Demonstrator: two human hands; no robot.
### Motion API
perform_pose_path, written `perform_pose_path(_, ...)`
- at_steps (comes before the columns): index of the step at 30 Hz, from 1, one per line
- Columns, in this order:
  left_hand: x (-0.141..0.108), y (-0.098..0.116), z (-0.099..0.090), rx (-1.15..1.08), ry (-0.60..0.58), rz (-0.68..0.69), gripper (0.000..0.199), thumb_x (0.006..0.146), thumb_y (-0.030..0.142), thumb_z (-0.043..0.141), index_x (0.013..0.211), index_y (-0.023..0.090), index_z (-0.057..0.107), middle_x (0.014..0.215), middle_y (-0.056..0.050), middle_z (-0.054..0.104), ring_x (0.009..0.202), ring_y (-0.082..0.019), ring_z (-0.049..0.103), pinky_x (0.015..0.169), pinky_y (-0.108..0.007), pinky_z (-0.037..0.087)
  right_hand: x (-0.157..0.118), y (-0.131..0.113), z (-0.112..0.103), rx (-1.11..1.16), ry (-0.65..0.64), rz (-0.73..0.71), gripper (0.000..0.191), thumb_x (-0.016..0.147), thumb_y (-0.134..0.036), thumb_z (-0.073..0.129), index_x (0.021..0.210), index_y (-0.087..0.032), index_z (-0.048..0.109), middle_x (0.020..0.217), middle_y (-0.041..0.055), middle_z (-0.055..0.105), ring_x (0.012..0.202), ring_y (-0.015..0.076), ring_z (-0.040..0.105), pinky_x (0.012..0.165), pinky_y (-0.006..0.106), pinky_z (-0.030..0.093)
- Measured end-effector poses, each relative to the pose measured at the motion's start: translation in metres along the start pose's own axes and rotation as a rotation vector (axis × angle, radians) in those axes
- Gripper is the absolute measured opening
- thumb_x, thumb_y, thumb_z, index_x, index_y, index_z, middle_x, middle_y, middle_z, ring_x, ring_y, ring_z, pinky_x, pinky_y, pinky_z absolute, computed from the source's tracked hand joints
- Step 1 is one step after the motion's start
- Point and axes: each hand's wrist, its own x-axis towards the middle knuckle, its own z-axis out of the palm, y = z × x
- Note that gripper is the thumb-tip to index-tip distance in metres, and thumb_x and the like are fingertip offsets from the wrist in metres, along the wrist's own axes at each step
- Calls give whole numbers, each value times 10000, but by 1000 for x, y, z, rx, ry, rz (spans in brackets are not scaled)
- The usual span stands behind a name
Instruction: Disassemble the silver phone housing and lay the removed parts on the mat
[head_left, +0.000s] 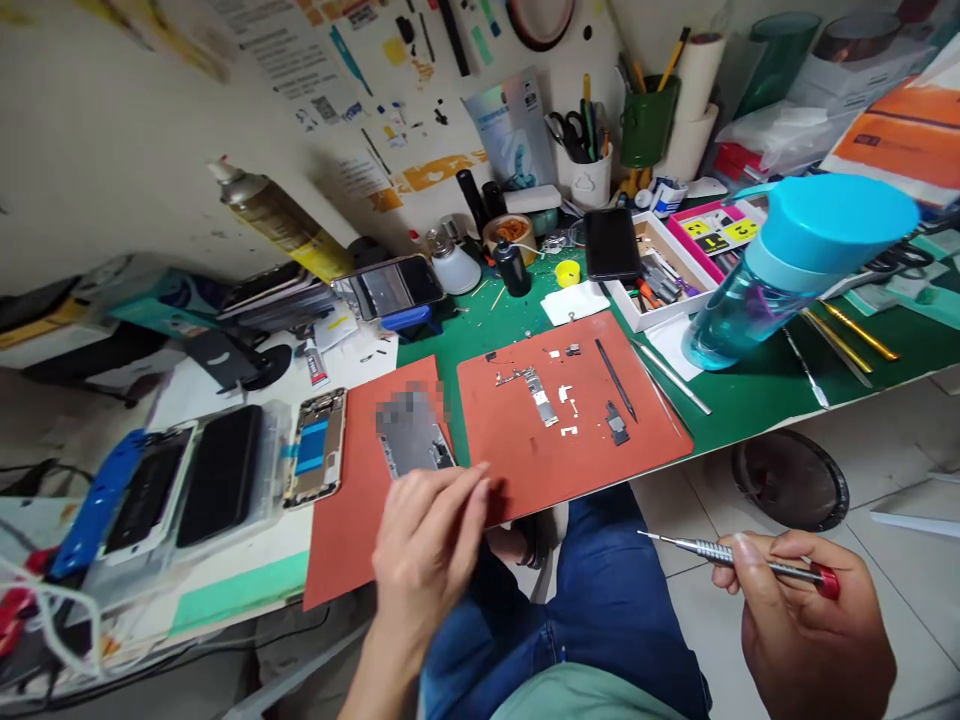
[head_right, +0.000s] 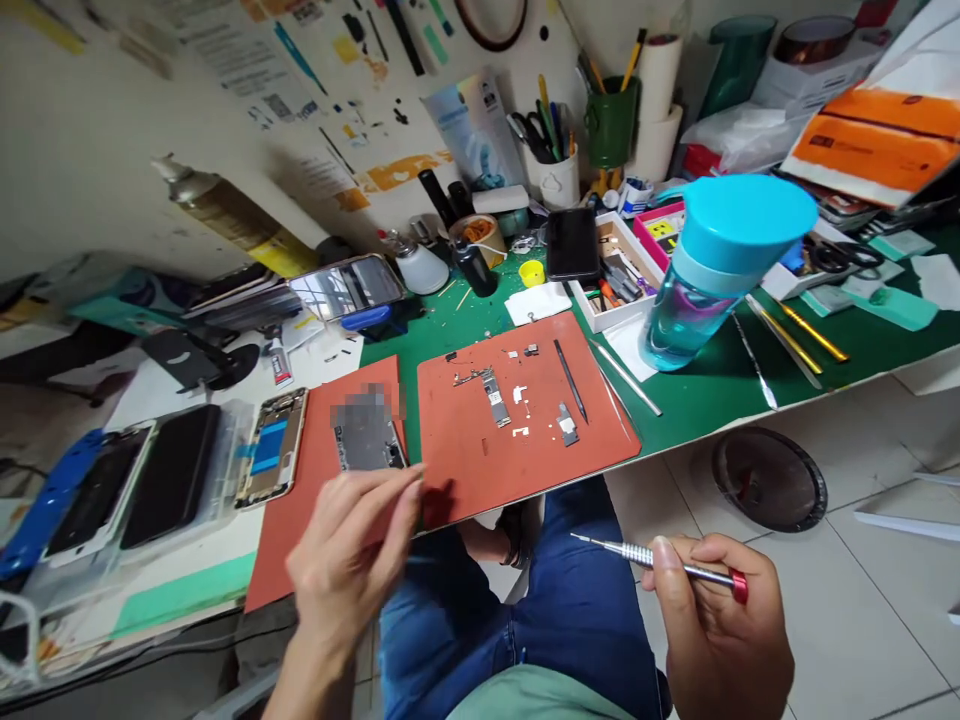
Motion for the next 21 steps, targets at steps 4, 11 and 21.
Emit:
perform_pose_path(4,-27,-46,-34,99,15,-106,194,1030,94,587,1125,243,666,972,-46,738,872,-217,677,844,-395,504,-7,-3,11,-53,-55,-56,437,822,-462,928,1005,-224,611,710,20,781,524,202,739,533,294,623)
perform_pose_path(11,-55,-90,-52,-29,-90,-248,251,999,288,733,1222,242,628,1141,-68,749,1081,-253,691,991,-436,544,-43,-29,59,34,-94,-163,379,804,-357,954,988,-210,657,720,4,751,556,187,723,551,311,626)
perform_pose_path(21,-62,-93,-55,-240,-214,-283,415,1005,366,727,1379,241,600,1344,-103,706,1346,-289,594,1121,-512,523,-74,-64,140,-27,-414,-564,340,848,-213,891,1097,-211,659,848,-6,727,676,196,765,620,343,671)
